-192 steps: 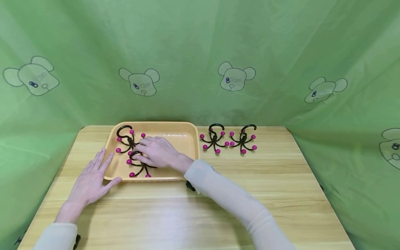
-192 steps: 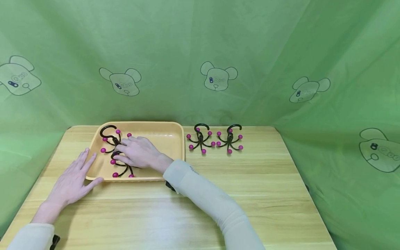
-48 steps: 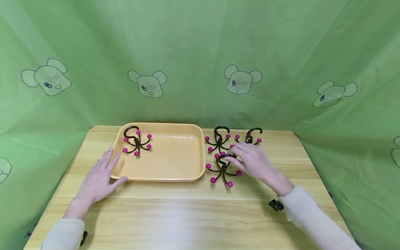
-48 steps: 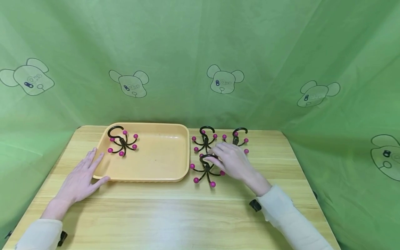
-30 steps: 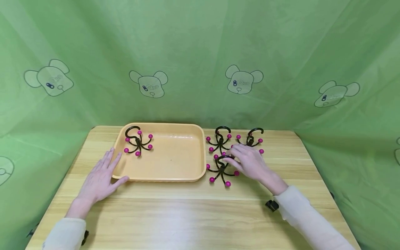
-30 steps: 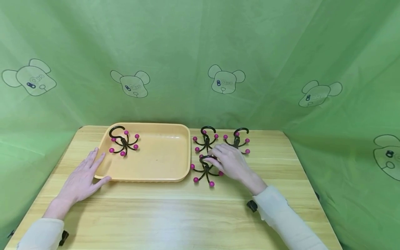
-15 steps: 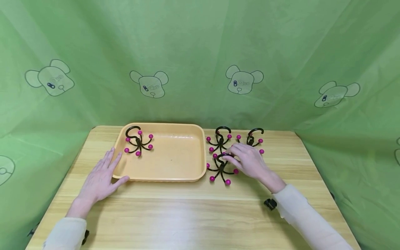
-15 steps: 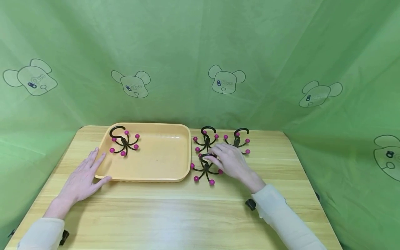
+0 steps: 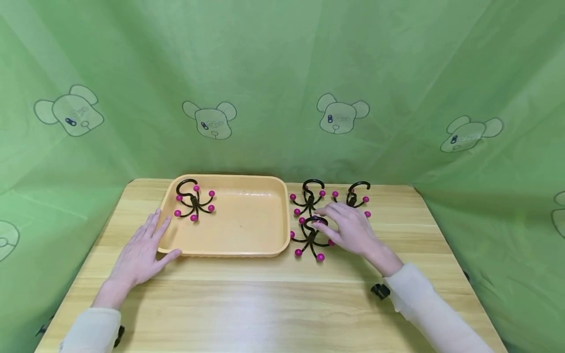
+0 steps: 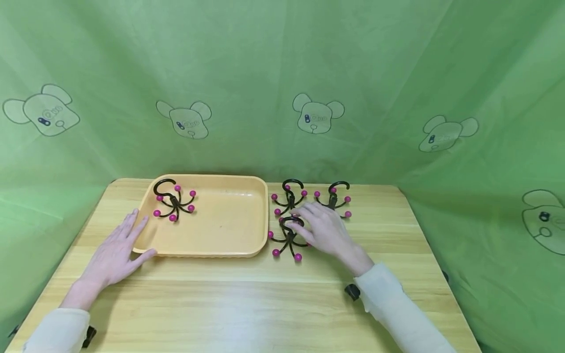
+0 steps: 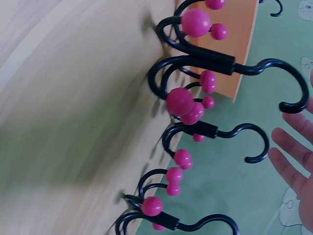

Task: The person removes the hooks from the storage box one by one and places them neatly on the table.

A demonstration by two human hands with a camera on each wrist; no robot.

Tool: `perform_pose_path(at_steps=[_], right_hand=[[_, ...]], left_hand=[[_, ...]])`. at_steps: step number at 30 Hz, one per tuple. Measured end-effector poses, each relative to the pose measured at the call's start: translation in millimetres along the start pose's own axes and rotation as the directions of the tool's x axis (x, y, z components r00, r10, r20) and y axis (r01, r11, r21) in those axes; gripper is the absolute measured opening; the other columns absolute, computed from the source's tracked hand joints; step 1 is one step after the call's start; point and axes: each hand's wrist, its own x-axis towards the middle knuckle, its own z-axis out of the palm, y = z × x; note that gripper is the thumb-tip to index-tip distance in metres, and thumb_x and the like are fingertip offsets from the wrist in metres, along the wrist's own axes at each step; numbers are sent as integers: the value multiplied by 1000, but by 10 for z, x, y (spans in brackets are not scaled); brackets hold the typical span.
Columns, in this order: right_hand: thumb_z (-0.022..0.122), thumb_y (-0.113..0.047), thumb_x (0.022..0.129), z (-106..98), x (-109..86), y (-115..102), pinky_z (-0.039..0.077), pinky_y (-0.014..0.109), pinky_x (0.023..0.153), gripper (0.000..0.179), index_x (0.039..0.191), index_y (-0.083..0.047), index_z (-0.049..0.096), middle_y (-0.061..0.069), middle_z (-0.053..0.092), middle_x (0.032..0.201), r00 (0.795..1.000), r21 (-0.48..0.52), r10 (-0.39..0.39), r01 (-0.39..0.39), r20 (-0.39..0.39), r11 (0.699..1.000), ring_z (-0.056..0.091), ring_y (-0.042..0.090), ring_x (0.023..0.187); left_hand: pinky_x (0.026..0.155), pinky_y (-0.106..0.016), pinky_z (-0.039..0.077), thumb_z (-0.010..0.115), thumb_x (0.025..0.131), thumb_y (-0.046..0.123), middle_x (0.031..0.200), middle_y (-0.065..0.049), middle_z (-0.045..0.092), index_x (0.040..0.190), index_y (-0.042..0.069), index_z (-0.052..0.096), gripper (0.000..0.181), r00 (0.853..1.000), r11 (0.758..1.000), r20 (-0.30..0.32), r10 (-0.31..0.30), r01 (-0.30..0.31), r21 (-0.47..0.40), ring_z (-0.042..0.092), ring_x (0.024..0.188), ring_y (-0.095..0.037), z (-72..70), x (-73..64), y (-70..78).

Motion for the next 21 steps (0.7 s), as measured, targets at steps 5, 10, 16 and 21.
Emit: perform_pose_path(at_steps=[5, 10, 16, 21], right_hand=[[67, -47, 100, -103, 52, -158, 65, 42, 82, 45, 123, -9, 74, 8, 78, 111, 998, 3, 56, -56, 12, 998, 74, 27, 96], [67, -49, 100, -206, 181, -375, 64, 47, 92, 49, 132, -12, 70, 9, 76, 120, 992, -1, 106, -107, 60, 994, 74, 29, 107], [70, -47, 98, -183, 361, -582, 63, 47, 96, 49, 132, -11, 70, 8, 76, 121, 995, 21, 84, -85, 49, 996, 73, 27, 112], [46, -64, 106, -95, 535, -751, 63, 45, 95, 63, 133, -12, 70, 7, 76, 122, 1000, 39, 26, -27, 17, 999, 73, 28, 111]], left_hand=[[128, -66, 28, 61, 98, 64, 177, -26, 11, 170, 10, 19, 99, 1000, 1000, 2, 3, -3, -8, 22, 161, -49, 2, 5, -2], [127, -67, 28, 61, 98, 64, 177, -26, 10, 170, 10, 19, 98, 1000, 1000, 4, 4, -3, -16, 21, 161, -49, -15, 11, 3], [127, -67, 28, 60, 99, 63, 178, -24, 8, 170, 11, 17, 99, 1000, 1000, 12, 2, -2, -20, 22, 161, -49, -24, -2, 8], [127, -68, 29, 61, 98, 64, 177, -26, 10, 170, 11, 18, 99, 1000, 1000, 0, 7, -7, -14, 23, 161, -49, -5, -11, 13]])
